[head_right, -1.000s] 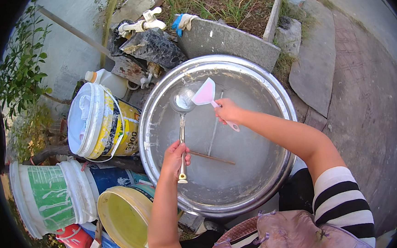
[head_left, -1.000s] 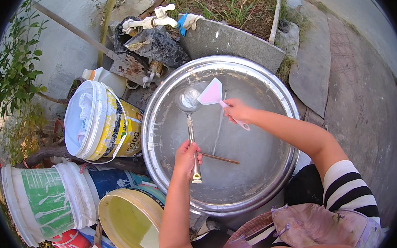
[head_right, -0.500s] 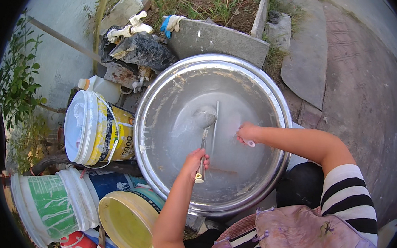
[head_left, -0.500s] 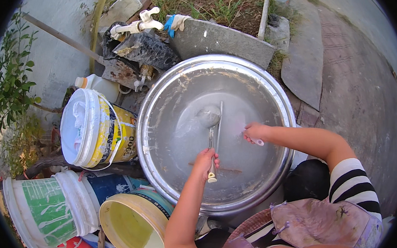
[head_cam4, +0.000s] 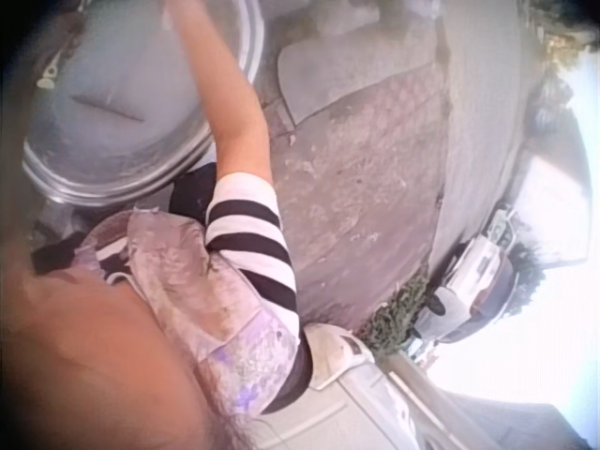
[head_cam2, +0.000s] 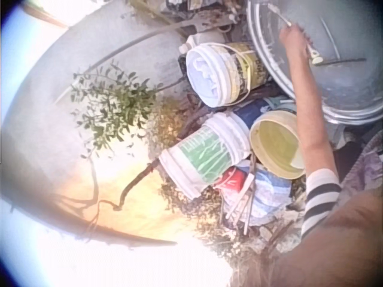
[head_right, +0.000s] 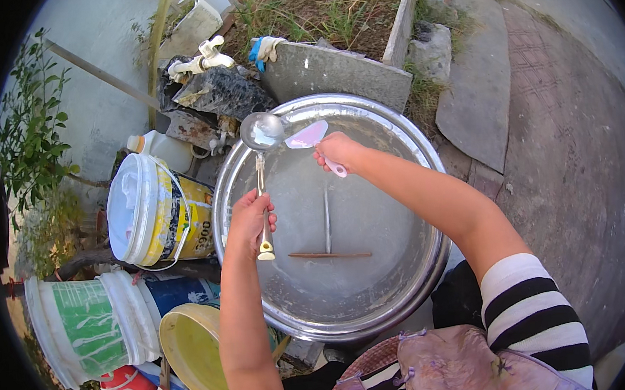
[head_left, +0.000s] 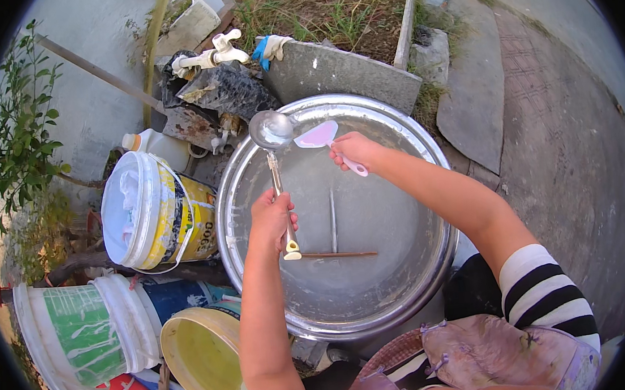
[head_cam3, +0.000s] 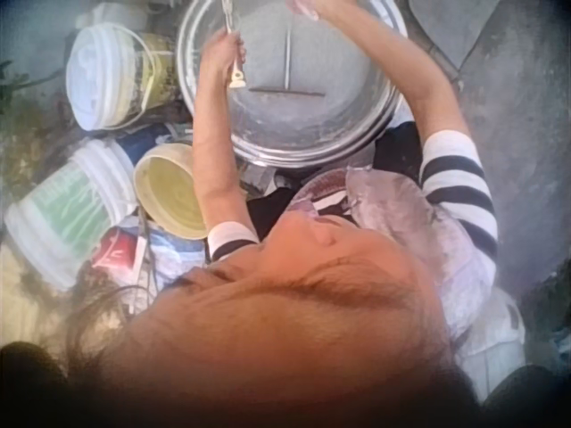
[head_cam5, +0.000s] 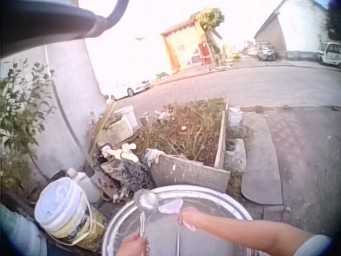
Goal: The person washes a ladle and a spatula in a large metal basin of water outdoors, then enters a room to retrieve a white container with a blue sponge. They return outside, rinse the container, and walk to a yard area to pour out the remaining water.
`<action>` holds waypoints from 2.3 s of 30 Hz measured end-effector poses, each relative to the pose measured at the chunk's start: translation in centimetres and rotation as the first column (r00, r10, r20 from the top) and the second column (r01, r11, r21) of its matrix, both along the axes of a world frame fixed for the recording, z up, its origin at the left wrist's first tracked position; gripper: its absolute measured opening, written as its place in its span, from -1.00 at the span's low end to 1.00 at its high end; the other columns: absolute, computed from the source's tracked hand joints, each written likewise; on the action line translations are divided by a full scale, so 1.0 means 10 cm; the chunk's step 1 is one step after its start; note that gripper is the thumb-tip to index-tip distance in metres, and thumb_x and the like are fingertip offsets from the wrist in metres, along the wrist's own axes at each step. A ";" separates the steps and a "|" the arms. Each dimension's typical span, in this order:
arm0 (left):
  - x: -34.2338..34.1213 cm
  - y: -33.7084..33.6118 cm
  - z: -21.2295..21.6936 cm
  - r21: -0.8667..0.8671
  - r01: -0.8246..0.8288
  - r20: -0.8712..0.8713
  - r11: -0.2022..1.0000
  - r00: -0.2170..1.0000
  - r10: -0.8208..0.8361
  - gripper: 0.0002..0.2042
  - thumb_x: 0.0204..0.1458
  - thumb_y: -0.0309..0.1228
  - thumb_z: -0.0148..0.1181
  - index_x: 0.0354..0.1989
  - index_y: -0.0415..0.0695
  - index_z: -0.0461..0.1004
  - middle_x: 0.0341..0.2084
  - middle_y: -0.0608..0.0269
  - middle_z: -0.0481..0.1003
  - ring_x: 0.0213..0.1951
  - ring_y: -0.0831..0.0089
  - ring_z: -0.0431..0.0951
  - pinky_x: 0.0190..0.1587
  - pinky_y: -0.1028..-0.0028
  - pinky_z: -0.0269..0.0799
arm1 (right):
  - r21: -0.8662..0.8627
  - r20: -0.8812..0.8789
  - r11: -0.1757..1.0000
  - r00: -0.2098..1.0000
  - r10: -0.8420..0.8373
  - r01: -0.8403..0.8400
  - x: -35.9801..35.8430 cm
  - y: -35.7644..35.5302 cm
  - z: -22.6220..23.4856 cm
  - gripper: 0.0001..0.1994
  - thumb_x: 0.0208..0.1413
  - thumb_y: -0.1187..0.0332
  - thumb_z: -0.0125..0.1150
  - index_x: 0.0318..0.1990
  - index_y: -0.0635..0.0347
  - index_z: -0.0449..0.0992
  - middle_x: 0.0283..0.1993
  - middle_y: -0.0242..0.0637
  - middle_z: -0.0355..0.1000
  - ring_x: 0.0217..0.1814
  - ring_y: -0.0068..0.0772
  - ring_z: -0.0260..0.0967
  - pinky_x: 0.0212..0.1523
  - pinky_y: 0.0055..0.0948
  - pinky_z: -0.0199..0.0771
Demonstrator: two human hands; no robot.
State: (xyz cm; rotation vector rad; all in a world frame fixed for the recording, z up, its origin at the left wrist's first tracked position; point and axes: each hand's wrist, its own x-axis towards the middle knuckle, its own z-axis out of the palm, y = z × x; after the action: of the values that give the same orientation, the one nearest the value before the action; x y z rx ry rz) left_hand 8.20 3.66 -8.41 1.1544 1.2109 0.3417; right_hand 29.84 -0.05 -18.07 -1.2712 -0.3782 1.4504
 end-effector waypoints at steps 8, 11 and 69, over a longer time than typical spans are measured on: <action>0.22 -0.25 -0.68 0.559 0.267 -0.419 0.785 0.908 -0.011 -0.53 -0.01 -0.42 0.00 0.07 -0.40 0.15 -0.32 -0.15 0.44 -0.29 0.11 0.51 -0.22 0.28 0.41 | -0.352 0.201 0.935 0.971 0.127 -0.050 -0.05 -1.40 -0.45 -0.88 0.04 0.44 -0.09 -0.43 0.31 0.32 -0.60 -0.32 0.24 -0.64 -0.52 0.20 -0.68 -0.48 0.26; 0.16 -0.47 -0.89 0.491 0.354 -0.322 0.796 0.923 -0.211 -0.54 -0.01 -0.42 0.00 0.06 -0.39 0.17 -0.28 -0.14 0.44 -0.24 0.09 0.48 -0.15 0.31 0.37 | -0.412 0.158 0.910 0.980 0.123 -0.048 -0.06 -1.76 -0.61 -0.89 0.03 0.46 -0.09 -0.43 0.32 0.32 -0.60 -0.30 0.24 -0.64 -0.49 0.20 -0.68 -0.45 0.26; -0.07 -1.19 -1.46 0.469 0.525 -0.326 0.710 0.850 -0.414 -0.46 -0.01 -0.44 -0.02 0.17 -0.31 0.03 -0.12 -0.17 0.37 -0.21 0.12 0.48 -0.17 0.25 0.39 | -0.508 0.363 0.724 0.646 0.672 -0.467 -0.30 -1.88 -1.09 -0.79 0.06 0.42 -0.11 -0.18 0.31 0.34 -0.43 -0.19 0.36 -0.45 -0.30 0.36 -0.44 -0.34 0.41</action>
State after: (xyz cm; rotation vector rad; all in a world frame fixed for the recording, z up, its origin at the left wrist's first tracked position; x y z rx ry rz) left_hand 7.50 -8.21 -22.99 1.9952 0.9503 0.1771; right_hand 26.81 -18.88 -28.95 -2.0033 -1.0065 1.7418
